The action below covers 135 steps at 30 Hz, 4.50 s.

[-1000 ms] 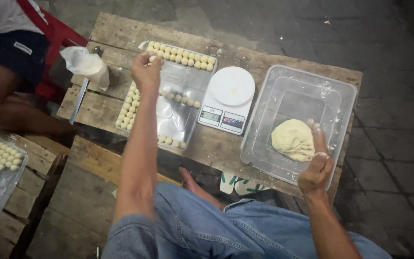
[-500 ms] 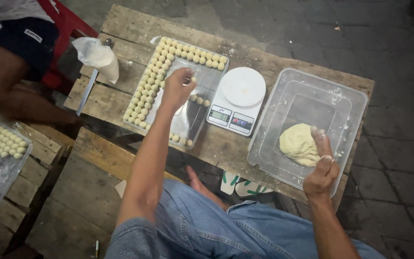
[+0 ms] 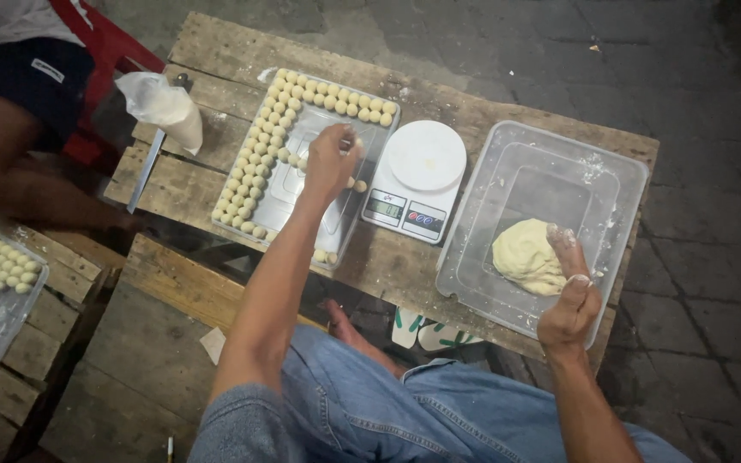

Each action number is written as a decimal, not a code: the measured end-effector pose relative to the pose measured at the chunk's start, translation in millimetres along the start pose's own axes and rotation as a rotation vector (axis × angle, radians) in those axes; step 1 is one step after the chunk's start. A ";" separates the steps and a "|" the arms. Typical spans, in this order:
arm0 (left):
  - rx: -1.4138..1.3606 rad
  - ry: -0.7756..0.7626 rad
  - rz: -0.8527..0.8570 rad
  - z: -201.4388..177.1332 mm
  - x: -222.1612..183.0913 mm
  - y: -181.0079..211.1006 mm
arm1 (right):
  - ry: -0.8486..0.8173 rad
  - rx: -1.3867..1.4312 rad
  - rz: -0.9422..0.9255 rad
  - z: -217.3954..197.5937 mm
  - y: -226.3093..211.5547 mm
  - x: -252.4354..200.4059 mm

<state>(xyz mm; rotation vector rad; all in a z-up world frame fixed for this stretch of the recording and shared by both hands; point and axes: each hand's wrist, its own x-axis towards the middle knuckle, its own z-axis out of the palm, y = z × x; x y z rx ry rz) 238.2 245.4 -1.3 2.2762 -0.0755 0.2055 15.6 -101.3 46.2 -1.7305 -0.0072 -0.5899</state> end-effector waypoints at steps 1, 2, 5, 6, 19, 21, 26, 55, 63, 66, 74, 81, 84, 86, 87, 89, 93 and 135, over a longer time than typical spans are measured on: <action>-0.008 0.008 0.005 0.3 0.4 1.7 | -0.012 0.002 -0.009 -1.4 1.9 0.0; -0.017 0.016 0.013 0.7 2.2 3.5 | -0.023 0.004 -0.019 -2.4 3.9 0.6; 0.034 0.031 0.072 14.2 11.6 18.0 | -0.023 0.003 -0.022 -1.8 4.7 0.3; 0.029 0.027 0.071 23.9 17.4 12.6 | -0.023 -0.003 -0.021 -1.2 6.1 -0.5; 0.063 0.118 0.071 57.7 28.2 20.9 | 0.028 -0.027 0.013 -9.2 3.4 4.8; 0.045 0.138 0.046 61.3 29.8 16.9 | 0.049 -0.053 0.012 -12.7 -7.8 7.9; -0.073 0.158 0.000 64.1 31.1 5.6 | 0.043 -0.393 0.025 -32.8 -7.5 19.6; 0.632 -0.653 0.646 146.4 -242.5 188.5 | -0.042 -0.681 0.291 -49.8 55.7 8.1; 0.678 -0.593 0.707 150.6 -248.8 180.4 | 0.121 -0.354 0.598 -58.0 58.2 7.5; 0.709 -0.630 0.725 143.7 -245.5 186.8 | 0.141 -0.318 0.518 -63.4 52.9 7.5; 0.701 -0.762 0.615 145.2 -238.8 193.0 | 0.308 0.265 0.559 -67.6 18.6 16.4; 0.218 -0.836 0.239 116.2 -191.9 215.5 | 0.294 0.350 0.575 -35.2 20.0 7.0; -0.166 -0.456 0.102 117.1 -186.1 202.5 | 0.205 0.604 0.666 -29.1 18.2 7.0; -0.359 -0.167 0.155 115.1 -178.5 204.4 | -0.058 0.633 0.664 -33.9 26.9 6.5; -0.356 -0.166 0.157 116.0 -175.8 202.2 | -0.058 0.636 0.663 -31.3 29.3 3.7; -0.345 -0.095 0.123 118.0 -170.5 198.0 | -0.148 0.748 0.692 -26.5 33.7 -1.8; -0.392 -0.071 0.164 111.3 -161.3 189.5 | -0.290 0.592 0.627 -26.5 19.7 4.0; -0.117 -0.145 0.014 73.0 -97.4 163.6 | 0.009 -0.078 0.269 -11.1 2.6 4.3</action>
